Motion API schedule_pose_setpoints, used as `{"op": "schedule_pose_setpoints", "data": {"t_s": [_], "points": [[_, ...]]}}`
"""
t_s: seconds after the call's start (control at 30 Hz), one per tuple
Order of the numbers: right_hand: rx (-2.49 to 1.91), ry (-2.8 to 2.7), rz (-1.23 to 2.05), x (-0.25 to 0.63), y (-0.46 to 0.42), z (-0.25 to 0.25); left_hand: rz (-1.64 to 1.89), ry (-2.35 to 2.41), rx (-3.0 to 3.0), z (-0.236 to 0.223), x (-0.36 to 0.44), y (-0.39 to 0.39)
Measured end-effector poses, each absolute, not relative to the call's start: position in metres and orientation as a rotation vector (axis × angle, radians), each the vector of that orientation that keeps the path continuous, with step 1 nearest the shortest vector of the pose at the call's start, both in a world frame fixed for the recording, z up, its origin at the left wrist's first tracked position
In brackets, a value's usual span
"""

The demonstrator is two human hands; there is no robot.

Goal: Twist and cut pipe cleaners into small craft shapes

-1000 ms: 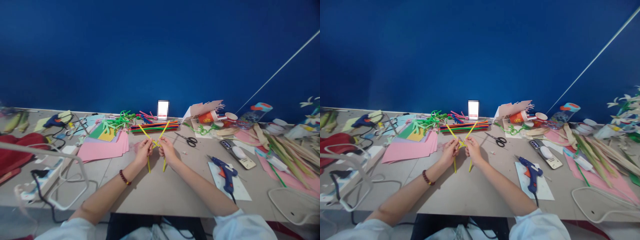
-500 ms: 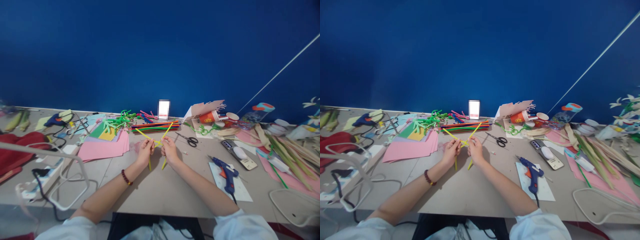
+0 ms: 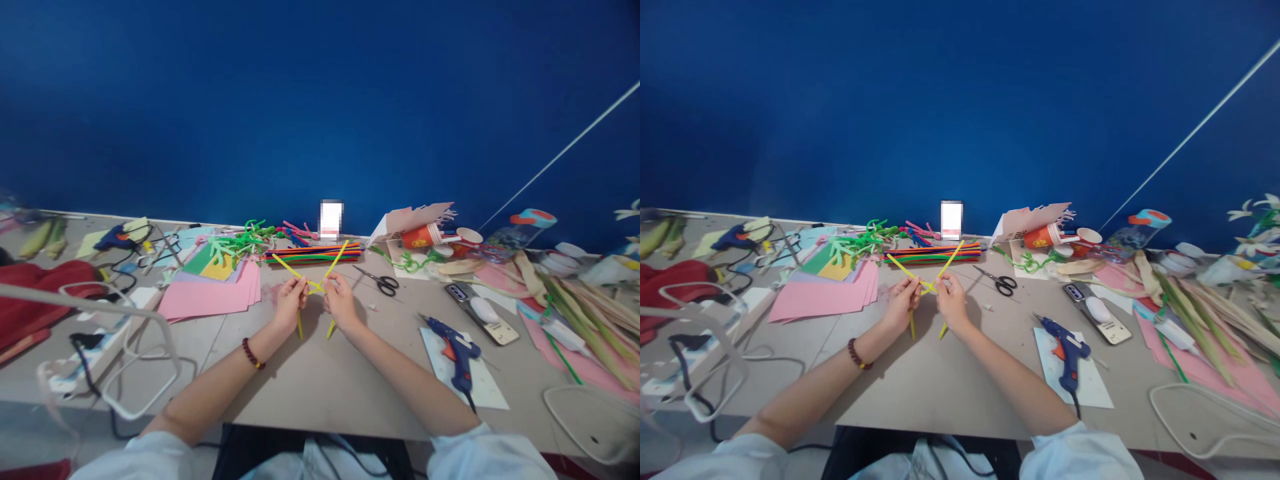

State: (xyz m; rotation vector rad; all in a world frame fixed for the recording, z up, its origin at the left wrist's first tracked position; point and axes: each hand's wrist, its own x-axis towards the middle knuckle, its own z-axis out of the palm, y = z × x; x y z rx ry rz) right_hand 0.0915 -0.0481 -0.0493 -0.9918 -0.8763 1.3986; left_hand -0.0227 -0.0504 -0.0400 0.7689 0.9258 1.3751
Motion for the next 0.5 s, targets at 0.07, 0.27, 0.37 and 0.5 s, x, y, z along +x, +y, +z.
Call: {"op": "schedule_pose_setpoints", "data": {"t_s": [0.07,0.27,0.37,0.5], "points": [[-1.006,-0.857,1.413,0.0906,-0.0493,-0.0463,1.384,0.933,0.771,-0.0396,-0.023,-0.0496],[-1.019,-0.838,1.412,0.0879,-0.051,-0.0464,1.381,0.93,0.721,-0.0365,-0.023,-0.0499],[-1.005,-0.851,1.408,0.0884,-0.0505,-0.048,1.365,0.919,0.699,-0.036,-0.0237,-0.0507],[-0.992,-0.86,1.434,0.0904,-0.0501,-0.0464,1.338,0.913,0.698,-0.0368,-0.025,-0.0516]]}}
